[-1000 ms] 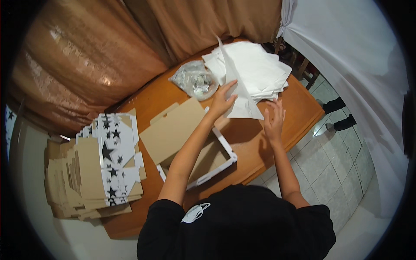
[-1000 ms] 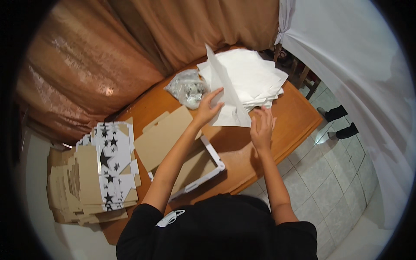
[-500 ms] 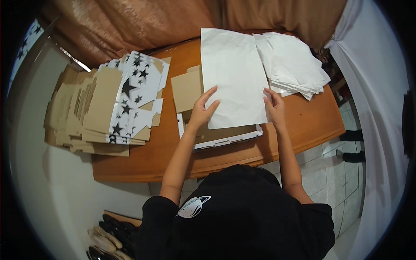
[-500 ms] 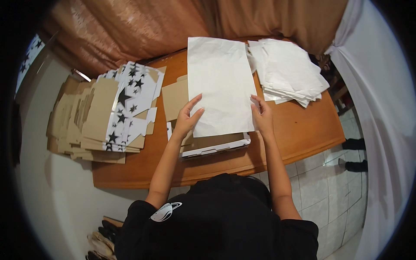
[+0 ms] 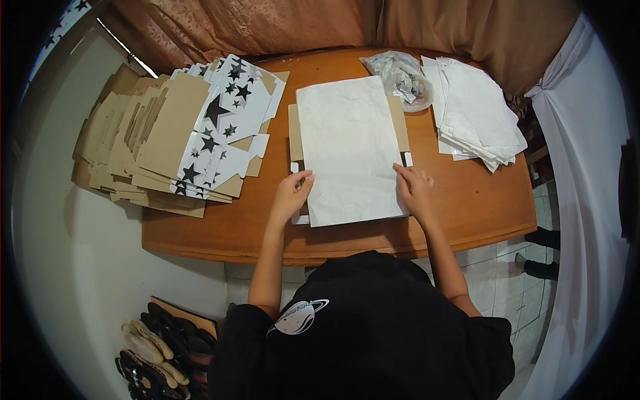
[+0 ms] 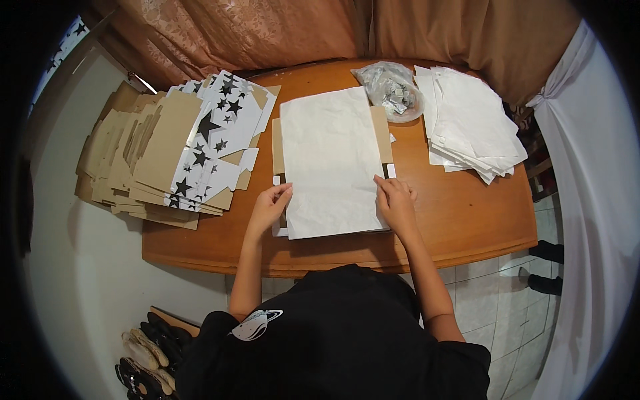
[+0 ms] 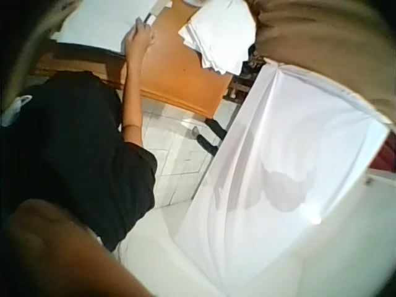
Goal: Folding cardboard shoe boxes, inserting tissue paper, and stacking the completed boxes on a shelf.
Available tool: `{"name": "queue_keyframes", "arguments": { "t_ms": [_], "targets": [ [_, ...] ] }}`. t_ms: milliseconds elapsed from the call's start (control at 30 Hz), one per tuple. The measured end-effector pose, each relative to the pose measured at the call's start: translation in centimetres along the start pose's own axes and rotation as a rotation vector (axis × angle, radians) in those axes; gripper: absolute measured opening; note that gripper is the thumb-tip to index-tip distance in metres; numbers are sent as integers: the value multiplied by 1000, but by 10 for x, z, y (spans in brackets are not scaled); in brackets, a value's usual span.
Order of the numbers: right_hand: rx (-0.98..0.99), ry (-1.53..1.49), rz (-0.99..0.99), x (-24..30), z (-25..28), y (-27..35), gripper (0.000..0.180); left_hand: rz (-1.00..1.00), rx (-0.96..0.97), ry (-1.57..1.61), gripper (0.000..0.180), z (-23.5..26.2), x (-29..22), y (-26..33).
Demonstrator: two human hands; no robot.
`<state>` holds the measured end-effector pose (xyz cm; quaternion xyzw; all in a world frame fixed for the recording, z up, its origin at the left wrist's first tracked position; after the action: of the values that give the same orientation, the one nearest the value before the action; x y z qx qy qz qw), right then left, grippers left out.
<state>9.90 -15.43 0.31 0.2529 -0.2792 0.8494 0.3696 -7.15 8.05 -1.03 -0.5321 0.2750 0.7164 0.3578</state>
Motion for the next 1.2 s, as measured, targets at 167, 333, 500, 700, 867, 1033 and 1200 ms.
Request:
{"name": "queue_keyframes", "arguments": {
  "t_ms": [167,333,500,700,867,1033,1200],
  "targets": [
    [32,176,12,9,-1,6,26,-193,-159,-686,24,-3,-38,5],
    [-11,222,4,19,2,5,26,-394,-145,-780,29,-9,-48,-18],
    [17,304,-16,17,-8,-13,38,-644,40,-894,49,-39,-40,-45],
    [72,392,180,26,-40,-44,60,-678,187,-1029,59,-69,-21,-57],
    [177,575,261,8,-56,-50,69,-719,235,-1070,62,-69,-13,-57],
    [95,631,339,5,-58,-47,70,-721,229,-1114,63,-68,-9,-55],
    [49,663,360,0,-58,-46,73,-723,221,-1110,65,-72,-7,-48]
  ]
}}
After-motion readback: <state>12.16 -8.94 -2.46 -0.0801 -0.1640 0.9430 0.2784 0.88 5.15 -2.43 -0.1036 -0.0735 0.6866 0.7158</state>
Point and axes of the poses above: each hand's wrist, its own y-axis away from the middle knuckle, its own z-axis out of the back of the hand, x = y × z, the point moved 4 cm from there along -y, towards the middle knuckle, and after that the axes turned 6 degrees about -z, right-handed, at the moved point
